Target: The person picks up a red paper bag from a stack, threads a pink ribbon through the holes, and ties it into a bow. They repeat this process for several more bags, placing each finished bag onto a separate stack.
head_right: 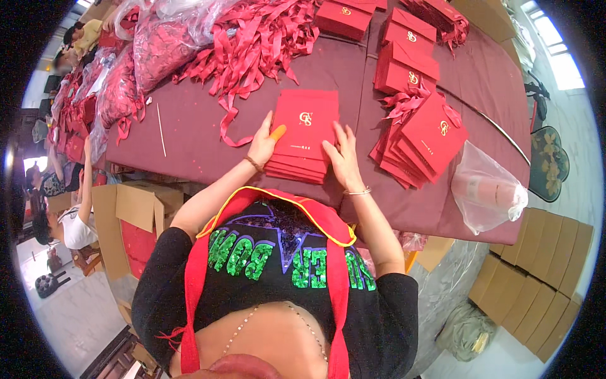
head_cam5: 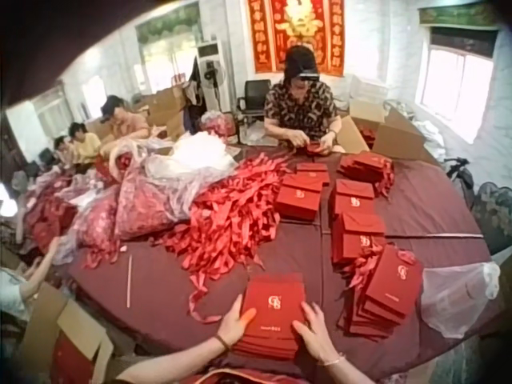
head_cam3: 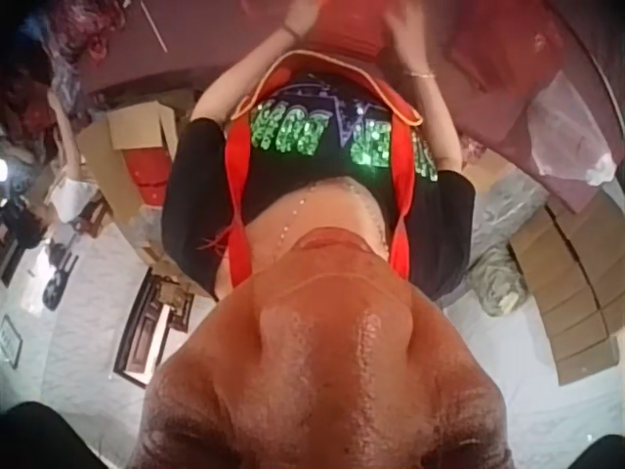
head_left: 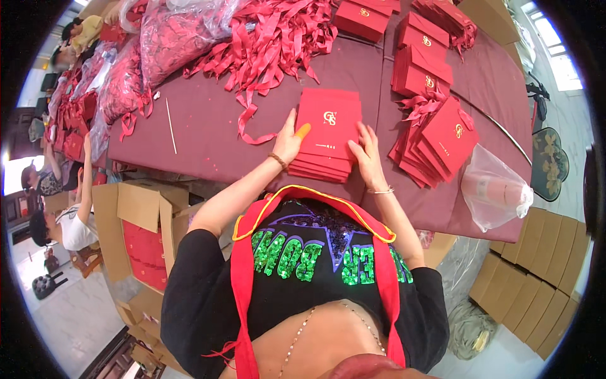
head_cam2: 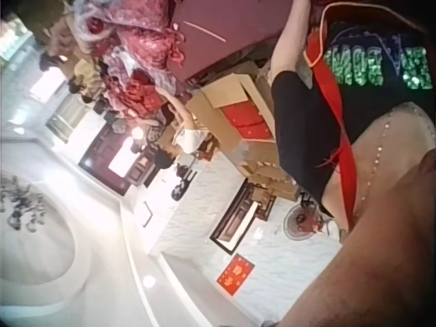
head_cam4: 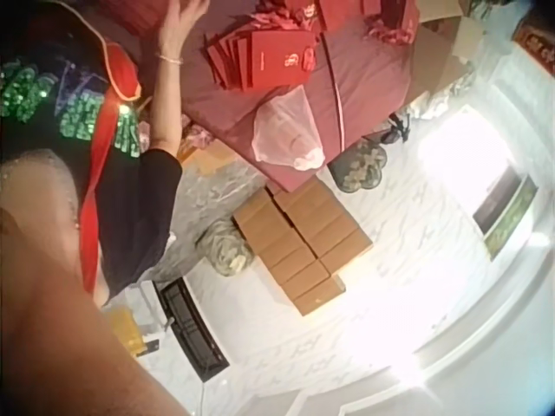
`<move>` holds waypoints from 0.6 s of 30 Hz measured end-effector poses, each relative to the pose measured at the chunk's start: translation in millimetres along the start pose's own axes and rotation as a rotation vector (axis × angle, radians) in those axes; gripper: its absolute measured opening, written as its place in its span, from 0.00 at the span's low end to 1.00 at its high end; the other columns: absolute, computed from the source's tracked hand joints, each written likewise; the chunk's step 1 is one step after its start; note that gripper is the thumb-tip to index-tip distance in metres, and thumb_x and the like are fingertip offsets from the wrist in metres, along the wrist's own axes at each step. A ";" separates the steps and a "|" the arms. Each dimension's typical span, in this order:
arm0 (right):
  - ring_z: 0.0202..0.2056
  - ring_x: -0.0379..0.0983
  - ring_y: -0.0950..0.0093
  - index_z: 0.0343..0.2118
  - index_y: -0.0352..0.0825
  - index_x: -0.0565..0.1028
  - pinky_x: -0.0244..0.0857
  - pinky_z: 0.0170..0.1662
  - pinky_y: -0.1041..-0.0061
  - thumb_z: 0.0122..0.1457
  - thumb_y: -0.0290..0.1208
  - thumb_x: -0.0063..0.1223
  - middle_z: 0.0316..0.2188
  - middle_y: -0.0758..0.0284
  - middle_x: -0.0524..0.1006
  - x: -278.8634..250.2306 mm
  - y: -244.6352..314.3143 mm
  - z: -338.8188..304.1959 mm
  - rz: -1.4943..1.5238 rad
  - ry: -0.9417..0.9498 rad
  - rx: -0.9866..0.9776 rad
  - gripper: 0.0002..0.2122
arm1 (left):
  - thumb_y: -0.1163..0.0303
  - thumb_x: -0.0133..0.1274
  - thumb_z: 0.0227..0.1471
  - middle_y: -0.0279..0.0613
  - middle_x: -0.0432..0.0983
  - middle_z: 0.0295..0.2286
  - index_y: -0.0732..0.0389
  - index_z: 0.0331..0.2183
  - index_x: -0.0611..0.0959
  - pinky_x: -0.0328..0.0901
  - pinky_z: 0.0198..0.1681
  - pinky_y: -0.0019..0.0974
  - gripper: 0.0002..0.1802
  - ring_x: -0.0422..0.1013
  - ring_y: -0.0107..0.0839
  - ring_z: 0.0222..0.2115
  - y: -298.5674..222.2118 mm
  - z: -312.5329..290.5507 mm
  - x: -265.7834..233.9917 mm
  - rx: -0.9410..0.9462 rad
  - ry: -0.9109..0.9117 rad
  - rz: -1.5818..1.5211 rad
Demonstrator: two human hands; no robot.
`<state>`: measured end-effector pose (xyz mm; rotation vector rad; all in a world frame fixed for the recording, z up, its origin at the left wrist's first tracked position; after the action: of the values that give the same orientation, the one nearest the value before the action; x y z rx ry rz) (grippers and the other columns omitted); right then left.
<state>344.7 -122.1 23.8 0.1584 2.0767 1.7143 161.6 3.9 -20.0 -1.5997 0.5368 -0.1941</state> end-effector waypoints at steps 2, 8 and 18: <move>0.59 0.50 0.65 0.61 0.37 0.48 0.44 0.60 0.70 0.53 0.37 0.54 0.60 0.56 0.47 10.0 29.6 -14.8 0.283 -0.053 0.067 0.36 | 0.66 0.50 0.51 0.57 0.63 0.50 0.67 0.54 0.59 0.54 0.54 0.40 0.32 0.59 0.48 0.52 -26.5 -7.0 5.0 0.128 -0.014 -0.017; 0.52 0.60 0.70 0.60 0.32 0.45 0.55 0.55 0.73 0.44 0.26 0.63 0.53 0.59 0.62 -2.3 -11.1 -36.8 0.219 -0.050 0.114 0.43 | 0.64 0.51 0.50 0.54 0.64 0.48 0.64 0.53 0.62 0.54 0.52 0.42 0.31 0.60 0.49 0.49 -48.0 -33.9 23.3 0.254 -0.093 0.352; 0.56 0.55 0.70 0.61 0.33 0.41 0.51 0.57 0.72 0.42 0.23 0.63 0.56 0.60 0.57 -7.5 2.2 -35.5 0.271 0.085 0.090 0.47 | 0.66 0.53 0.45 0.38 0.70 0.39 0.58 0.34 0.77 0.58 0.41 0.43 0.12 0.64 0.39 0.41 -47.3 -37.6 -70.9 0.587 -0.082 0.977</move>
<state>336.7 -156.5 32.6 0.4195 2.2821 1.8082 93.9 2.8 44.0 -0.6538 1.0229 0.4179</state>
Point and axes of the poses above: each hand's wrist, its own z-axis towards the middle knuckle, its own x-axis out of the palm, y = z × x, the point moved 8 cm from there along z, towards the middle knuckle
